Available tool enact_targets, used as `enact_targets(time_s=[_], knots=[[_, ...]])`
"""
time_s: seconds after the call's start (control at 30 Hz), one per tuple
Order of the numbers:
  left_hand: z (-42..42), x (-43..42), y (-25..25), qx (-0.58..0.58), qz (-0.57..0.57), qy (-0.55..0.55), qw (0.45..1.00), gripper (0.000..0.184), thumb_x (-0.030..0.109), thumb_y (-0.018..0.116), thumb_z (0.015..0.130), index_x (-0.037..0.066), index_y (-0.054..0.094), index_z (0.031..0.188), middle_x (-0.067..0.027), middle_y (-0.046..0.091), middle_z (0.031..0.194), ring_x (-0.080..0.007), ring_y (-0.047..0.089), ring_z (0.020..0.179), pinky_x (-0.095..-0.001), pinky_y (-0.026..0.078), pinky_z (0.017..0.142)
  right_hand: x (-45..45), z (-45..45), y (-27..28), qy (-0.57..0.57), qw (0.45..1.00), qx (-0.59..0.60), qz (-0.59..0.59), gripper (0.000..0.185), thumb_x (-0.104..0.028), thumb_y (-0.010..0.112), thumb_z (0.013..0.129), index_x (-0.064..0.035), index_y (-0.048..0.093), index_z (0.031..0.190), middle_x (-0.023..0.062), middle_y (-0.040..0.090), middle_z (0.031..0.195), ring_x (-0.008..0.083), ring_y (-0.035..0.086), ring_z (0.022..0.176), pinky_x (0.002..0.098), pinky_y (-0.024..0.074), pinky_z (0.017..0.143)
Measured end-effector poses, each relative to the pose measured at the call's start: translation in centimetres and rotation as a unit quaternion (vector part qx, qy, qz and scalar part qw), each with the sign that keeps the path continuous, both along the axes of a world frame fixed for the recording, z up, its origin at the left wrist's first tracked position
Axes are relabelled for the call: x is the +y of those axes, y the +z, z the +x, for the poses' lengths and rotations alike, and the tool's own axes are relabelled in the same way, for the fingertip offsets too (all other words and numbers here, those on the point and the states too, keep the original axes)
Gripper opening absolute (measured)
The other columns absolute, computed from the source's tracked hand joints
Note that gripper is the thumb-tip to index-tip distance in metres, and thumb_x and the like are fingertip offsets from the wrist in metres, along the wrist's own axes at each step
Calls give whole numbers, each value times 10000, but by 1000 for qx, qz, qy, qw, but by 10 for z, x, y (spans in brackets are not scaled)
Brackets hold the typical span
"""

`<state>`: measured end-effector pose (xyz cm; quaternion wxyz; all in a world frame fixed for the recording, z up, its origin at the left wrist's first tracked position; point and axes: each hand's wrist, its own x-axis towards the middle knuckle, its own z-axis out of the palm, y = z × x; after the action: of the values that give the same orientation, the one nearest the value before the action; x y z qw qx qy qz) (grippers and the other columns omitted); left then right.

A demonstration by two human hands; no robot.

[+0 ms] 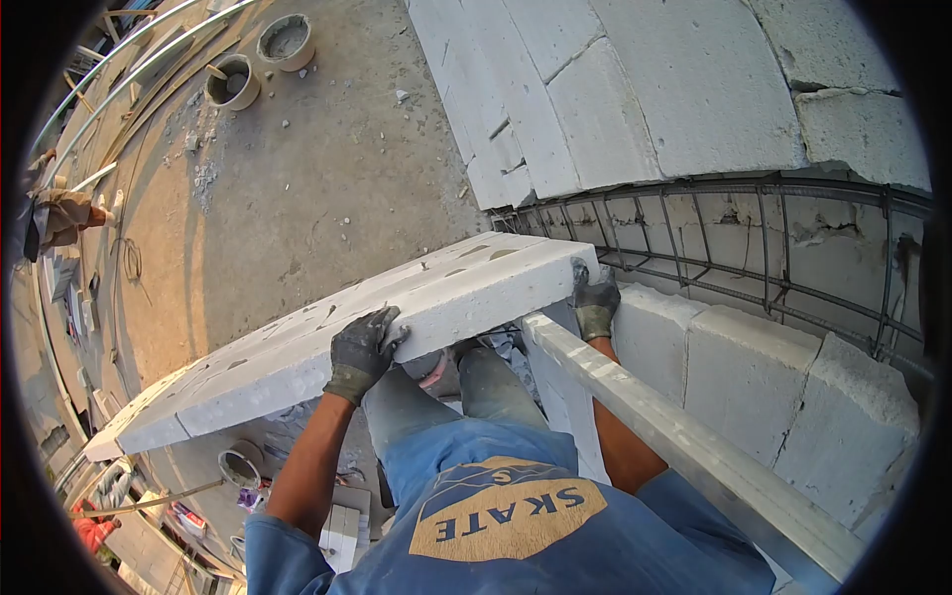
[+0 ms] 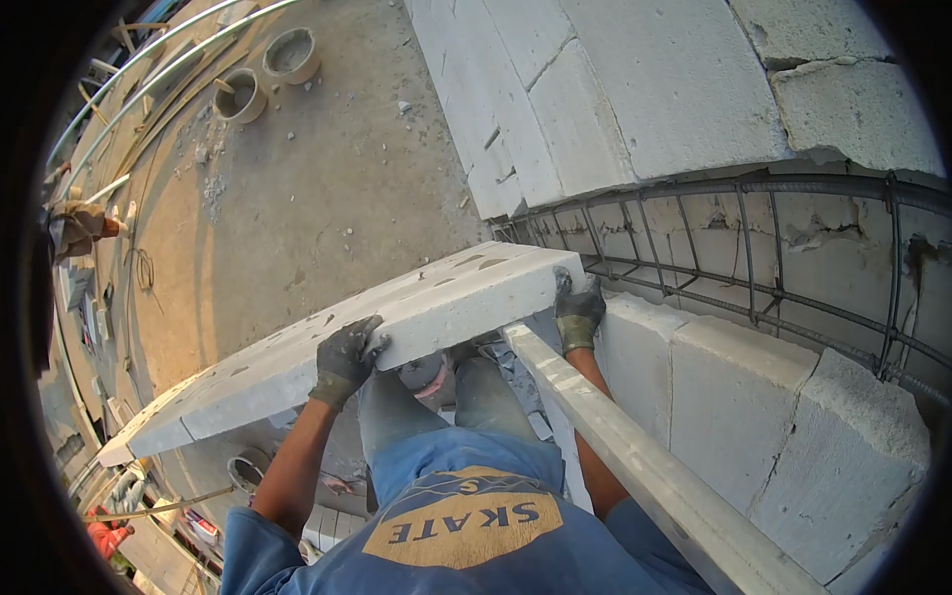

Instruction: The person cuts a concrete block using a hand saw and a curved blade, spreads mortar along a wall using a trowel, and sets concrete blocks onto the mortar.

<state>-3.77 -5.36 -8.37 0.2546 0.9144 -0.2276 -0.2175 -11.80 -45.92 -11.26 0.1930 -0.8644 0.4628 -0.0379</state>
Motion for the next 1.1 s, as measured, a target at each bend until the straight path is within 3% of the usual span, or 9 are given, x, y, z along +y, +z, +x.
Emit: enact_targets(time_s=[0.03, 0.3, 0.37, 0.43, 0.53, 0.6, 0.73, 1.0, 1.1], knots=[[-1, 0, -1, -4, -5, 1, 1000, 451, 440, 620, 923, 129, 656, 1247, -140, 671, 1224, -311, 653, 1100, -413, 515, 936, 0, -1, -2, 12, 1000, -10, -25, 509, -440, 720, 844, 25, 629, 1031, 263, 690, 934, 436, 673, 885, 484, 526, 776], [-2, 2, -10, -21, 16, -14, 1000, 460, 452, 613, 925, 124, 648, 1246, -132, 678, 1205, -315, 660, 1070, -414, 526, 905, -8, 0, -7, 19, 1000, -11, 5, 530, -485, 706, 835, 9, 632, 1012, 252, 697, 915, 439, 678, 877, 489, 529, 778], [-4, 3, -11, -25, 23, -19, 999, 466, 466, 603, 927, 132, 646, 1248, -130, 681, 1197, -318, 662, 1060, -415, 527, 893, -12, -4, -15, 46, 998, 7, -38, 533, -482, 694, 841, 17, 642, 1020, 259, 696, 925, 443, 677, 881, 497, 528, 786], [1, 1, 5, 26, 48, -13, 998, 441, 461, 578, 944, 161, 643, 1260, -129, 692, 1159, -328, 664, 1024, -432, 528, 854, -12, -3, -7, 54, 997, 40, -26, 588, -510, 663, 849, 41, 651, 1054, 278, 692, 953, 448, 675, 908, 499, 527, 805], [3, 10, -4, -7, 1, -12, 1000, 409, 440, 562, 959, 165, 656, 1246, -143, 697, 1126, -346, 664, 985, -440, 523, 841, -19, -5, -20, 58, 995, 76, -16, 690, -571, 627, 846, 65, 642, 1113, 306, 679, 1009, 451, 666, 965, 492, 523, 848], [17, 10, 7, 120, 11, -31, 992, 388, 418, 548, 972, 157, 668, 1234, -166, 697, 1084, -366, 659, 970, -445, 517, 848, -26, -2, -24, 52, 993, 102, -3, 730, -611, 618, 837, 62, 645, 1117, 313, 674, 1033, 452, 659, 991, 486, 520, 872], [22, 20, -13, 128, -67, -49, 988, 355, 374, 554, 979, 149, 678, 1225, -174, 691, 1086, -382, 655, 979, -442, 509, 877, -23, 0, -23, 52, 996, 73, -30, 732, -629, 615, 835, 58, 659, 1086, 306, 679, 1025, 449, 663, 988, 484, 519, 870], [20, 24, -24, 81, -44, -95, 991, 364, 380, 545, 980, 145, 678, 1225, -163, 684, 1114, -363, 662, 971, -422, 521, 871, -23, 3, -18, 39, 996, 71, 28, 709, -622, 609, 845, 59, 673, 1029, 304, 684, 998, 457, 664, 971, 482, 522, 854], [15, 25, -20, 58, -44, -95, 993, 393, 410, 543, 975, 143, 676, 1231, -162, 686, 1110, -357, 667, 967, -419, 522, 866, -16, 1, -18, 30, 998, 51, -29, 728, -619, 608, 848, 71, 659, 1073, 308, 683, 1000, 463, 660, 985, 481, 519, 862]])
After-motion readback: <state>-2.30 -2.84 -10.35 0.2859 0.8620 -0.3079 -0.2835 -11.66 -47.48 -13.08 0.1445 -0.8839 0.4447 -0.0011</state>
